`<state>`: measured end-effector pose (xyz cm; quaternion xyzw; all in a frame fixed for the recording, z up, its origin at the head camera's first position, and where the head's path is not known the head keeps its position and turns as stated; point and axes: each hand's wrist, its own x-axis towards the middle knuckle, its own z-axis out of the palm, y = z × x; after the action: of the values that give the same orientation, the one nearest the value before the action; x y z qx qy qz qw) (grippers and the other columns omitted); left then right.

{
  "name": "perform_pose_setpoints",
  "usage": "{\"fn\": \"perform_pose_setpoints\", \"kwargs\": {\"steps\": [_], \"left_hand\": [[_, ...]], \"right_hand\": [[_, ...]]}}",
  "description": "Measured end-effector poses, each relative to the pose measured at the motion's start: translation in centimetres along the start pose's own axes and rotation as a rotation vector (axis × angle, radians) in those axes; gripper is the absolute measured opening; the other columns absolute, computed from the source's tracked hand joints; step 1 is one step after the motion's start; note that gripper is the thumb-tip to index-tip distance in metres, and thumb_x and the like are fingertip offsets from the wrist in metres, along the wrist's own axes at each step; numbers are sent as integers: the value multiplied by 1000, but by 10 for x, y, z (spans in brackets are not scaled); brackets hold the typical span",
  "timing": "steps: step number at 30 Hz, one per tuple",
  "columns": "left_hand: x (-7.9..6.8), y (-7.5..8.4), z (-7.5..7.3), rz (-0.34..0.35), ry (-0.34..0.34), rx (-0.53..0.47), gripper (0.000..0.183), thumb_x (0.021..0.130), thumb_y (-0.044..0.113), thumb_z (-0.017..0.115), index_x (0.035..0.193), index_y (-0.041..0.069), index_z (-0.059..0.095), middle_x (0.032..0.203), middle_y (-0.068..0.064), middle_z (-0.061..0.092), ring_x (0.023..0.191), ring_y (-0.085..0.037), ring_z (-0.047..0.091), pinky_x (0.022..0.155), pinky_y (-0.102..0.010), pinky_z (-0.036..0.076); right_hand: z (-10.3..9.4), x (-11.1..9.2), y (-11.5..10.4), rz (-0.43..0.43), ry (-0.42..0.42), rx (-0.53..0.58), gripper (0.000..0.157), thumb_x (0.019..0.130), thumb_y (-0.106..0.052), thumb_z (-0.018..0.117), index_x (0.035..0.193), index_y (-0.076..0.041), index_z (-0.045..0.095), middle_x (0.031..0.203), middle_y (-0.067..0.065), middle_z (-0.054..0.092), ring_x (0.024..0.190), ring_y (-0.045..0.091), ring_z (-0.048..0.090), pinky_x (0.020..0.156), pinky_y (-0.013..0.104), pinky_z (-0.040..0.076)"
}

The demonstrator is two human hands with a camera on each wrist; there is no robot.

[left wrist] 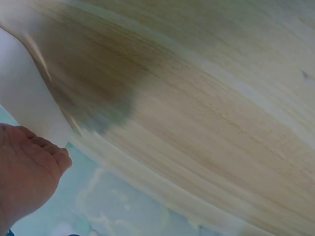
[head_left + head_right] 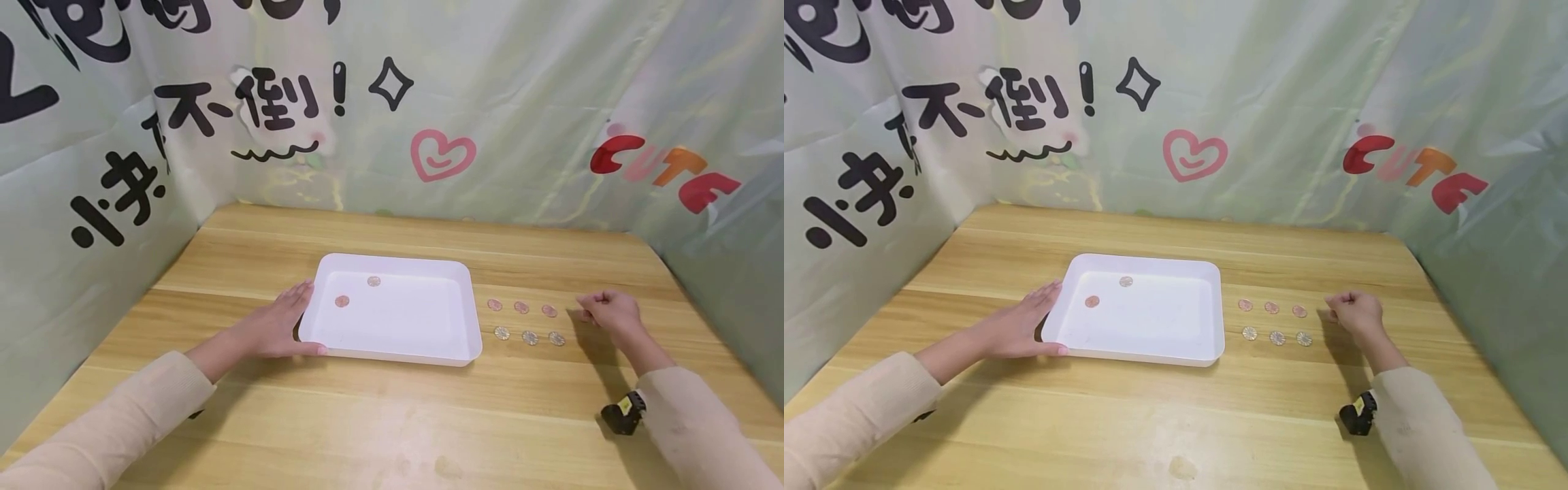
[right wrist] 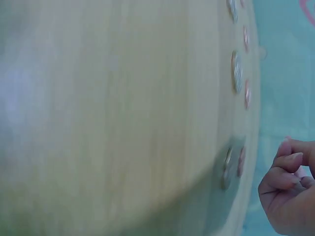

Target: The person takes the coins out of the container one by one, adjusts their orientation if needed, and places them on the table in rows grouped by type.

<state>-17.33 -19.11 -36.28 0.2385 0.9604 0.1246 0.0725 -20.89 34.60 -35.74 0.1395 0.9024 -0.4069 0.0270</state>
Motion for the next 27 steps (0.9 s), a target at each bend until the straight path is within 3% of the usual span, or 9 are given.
{"fn": "perform_pose_setpoints", "kwargs": {"steps": [7,27], "left_hand": [[2,0,0,19,4,42,111,76,67,58,144,-10,15,153,-24,13,142,-39,15,116,-50,19],[1,5,-6,21,5,116,111,75,66,59,143,-11,19,152,-26,17,141,-40,18,115,-50,21]], "right_hand": [[14,-8,-25,-92,-40,55,28,96,-23,48,96,5,51,64,-9,54,56,4,48,51,22,46],[64,-29,-99,-203,-201,193,26,94,-18,53,98,7,51,63,-7,51,51,2,42,47,16,40]]}}
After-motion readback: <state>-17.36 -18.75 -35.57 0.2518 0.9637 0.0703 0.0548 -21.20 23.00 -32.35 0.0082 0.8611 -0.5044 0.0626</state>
